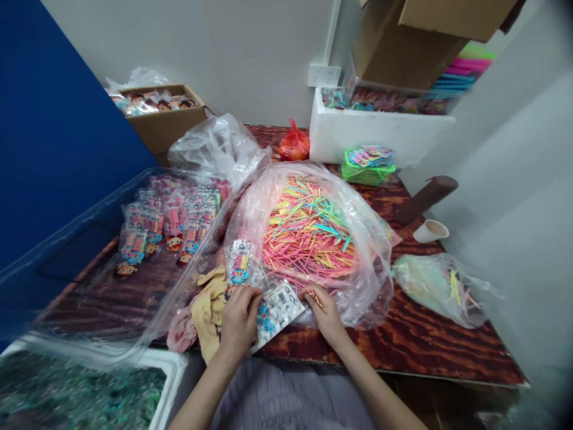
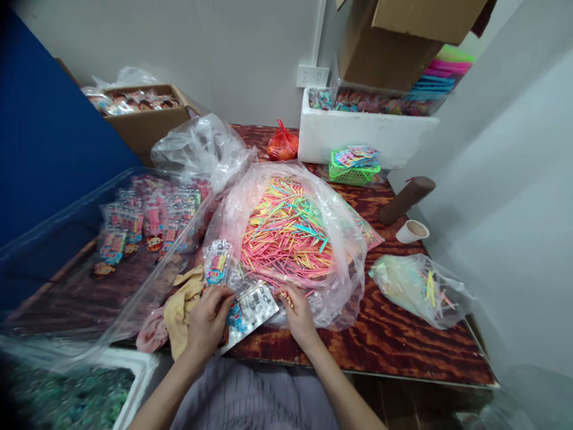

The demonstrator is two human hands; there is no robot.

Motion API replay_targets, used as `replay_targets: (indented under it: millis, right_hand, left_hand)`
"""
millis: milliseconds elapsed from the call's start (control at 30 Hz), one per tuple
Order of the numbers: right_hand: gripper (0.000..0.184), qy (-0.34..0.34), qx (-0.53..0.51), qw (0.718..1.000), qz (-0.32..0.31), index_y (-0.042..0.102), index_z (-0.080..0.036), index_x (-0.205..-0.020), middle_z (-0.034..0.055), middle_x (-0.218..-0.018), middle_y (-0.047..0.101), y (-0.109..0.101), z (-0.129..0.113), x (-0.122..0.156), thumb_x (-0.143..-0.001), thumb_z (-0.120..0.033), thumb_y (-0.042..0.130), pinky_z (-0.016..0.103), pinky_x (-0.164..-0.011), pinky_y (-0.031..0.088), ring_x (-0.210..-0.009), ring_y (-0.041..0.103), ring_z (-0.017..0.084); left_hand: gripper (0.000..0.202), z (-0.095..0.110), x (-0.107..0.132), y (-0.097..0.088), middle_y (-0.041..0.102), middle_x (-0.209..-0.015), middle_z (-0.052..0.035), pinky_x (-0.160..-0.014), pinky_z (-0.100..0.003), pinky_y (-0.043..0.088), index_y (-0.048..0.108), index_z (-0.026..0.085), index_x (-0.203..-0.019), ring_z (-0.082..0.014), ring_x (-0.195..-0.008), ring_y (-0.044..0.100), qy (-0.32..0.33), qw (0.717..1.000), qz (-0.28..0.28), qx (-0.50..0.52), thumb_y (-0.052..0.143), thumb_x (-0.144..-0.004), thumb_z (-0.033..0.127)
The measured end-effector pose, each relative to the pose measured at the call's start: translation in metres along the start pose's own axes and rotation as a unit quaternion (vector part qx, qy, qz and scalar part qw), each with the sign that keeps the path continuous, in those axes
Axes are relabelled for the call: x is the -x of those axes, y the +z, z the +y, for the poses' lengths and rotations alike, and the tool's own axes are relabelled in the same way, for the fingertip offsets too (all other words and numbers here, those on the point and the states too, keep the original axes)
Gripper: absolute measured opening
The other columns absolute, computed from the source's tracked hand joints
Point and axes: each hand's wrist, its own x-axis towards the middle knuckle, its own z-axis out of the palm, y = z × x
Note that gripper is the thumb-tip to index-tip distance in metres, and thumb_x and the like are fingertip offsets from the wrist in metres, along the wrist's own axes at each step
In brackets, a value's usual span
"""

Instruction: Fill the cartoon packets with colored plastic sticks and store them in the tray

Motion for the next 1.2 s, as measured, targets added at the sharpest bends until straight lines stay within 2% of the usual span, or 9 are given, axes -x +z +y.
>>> replay_targets:
  millis: [67,367,633,933,1067,1200]
  right_hand:
    - [0.028,0.003,-0.001,1.000,0.002,0.064,-0.023,-0.085,0.0044,-0.085,0.066,0.000,0.000,0.000,-0.095,-0.043,0.047,0.032,-0.082,0.042,-0.087,0.060,0.022]
    - [0.024,-0.002,-0.001,1.000,0.001,0.064,-0.023,-0.087,0.0037,-0.086,0.066,0.000,0.001,0.001,-0.096,-0.038,0.048,0.031,-0.081,0.042,-0.087,0.060,0.022]
    - [0.024,0.003,-0.002,1.000,0.003,0.064,-0.023,-0.086,0.0035,-0.085,0.065,0.000,-0.001,0.001,-0.095,-0.039,0.048,0.030,-0.081,0.042,-0.087,0.060,0.022]
    - [0.024,0.017,-0.012,1.000,0.000,0.064,-0.022,-0.085,0.0038,-0.086,0.066,0.000,0.000,0.000,-0.095,-0.037,0.049,0.031,-0.082,0.042,-0.087,0.060,0.022]
    - [0.020,0.055,-0.088,0.994,0.020,0.064,-0.021,-0.085,0.0037,-0.082,0.067,-0.005,-0.010,-0.005,-0.091,-0.038,0.055,0.032,-0.081,0.044,-0.082,0.062,0.021]
    - [0.017,0.087,-0.261,0.959,0.069,0.063,-0.022,-0.088,0.0054,-0.088,0.071,-0.012,-0.047,-0.029,-0.088,-0.038,0.060,0.038,-0.085,0.048,-0.089,0.065,0.024]
  left_hand:
    - [0.018,0.000,-0.001,-0.005,0.066,-0.085,-0.0040,-0.076,-0.031,0.049,0.065,0.021,-0.086,-0.0200,-0.084,0.063,0.000,1.000,0.001,0.021,0.049,-0.093,0.027]
    - [0.022,0.008,-0.012,-0.027,0.070,-0.096,-0.0040,-0.086,-0.032,0.049,0.071,0.021,-0.097,-0.0194,-0.094,0.063,-0.079,0.986,0.045,0.140,0.053,-0.092,0.033]
    - [0.024,0.010,-0.013,-0.029,0.070,-0.095,-0.0041,-0.085,-0.031,0.051,0.073,0.020,-0.096,-0.0199,-0.094,0.063,-0.099,0.981,0.049,0.160,0.055,-0.089,0.035]
    - [0.021,0.012,-0.016,-0.029,0.069,-0.096,-0.0036,-0.085,-0.030,0.049,0.072,0.020,-0.096,-0.0189,-0.094,0.063,-0.090,0.978,0.032,0.184,0.056,-0.090,0.032]
    - [0.018,0.015,-0.016,-0.028,0.069,-0.094,-0.0034,-0.083,-0.029,0.048,0.073,0.021,-0.092,-0.0185,-0.093,0.063,-0.074,0.979,0.014,0.190,0.057,-0.090,0.029]
    - [0.017,0.020,-0.016,-0.026,0.068,-0.091,-0.0036,-0.082,-0.028,0.047,0.072,0.021,-0.090,-0.0177,-0.090,0.062,-0.060,0.976,-0.025,0.208,0.056,-0.090,0.027]
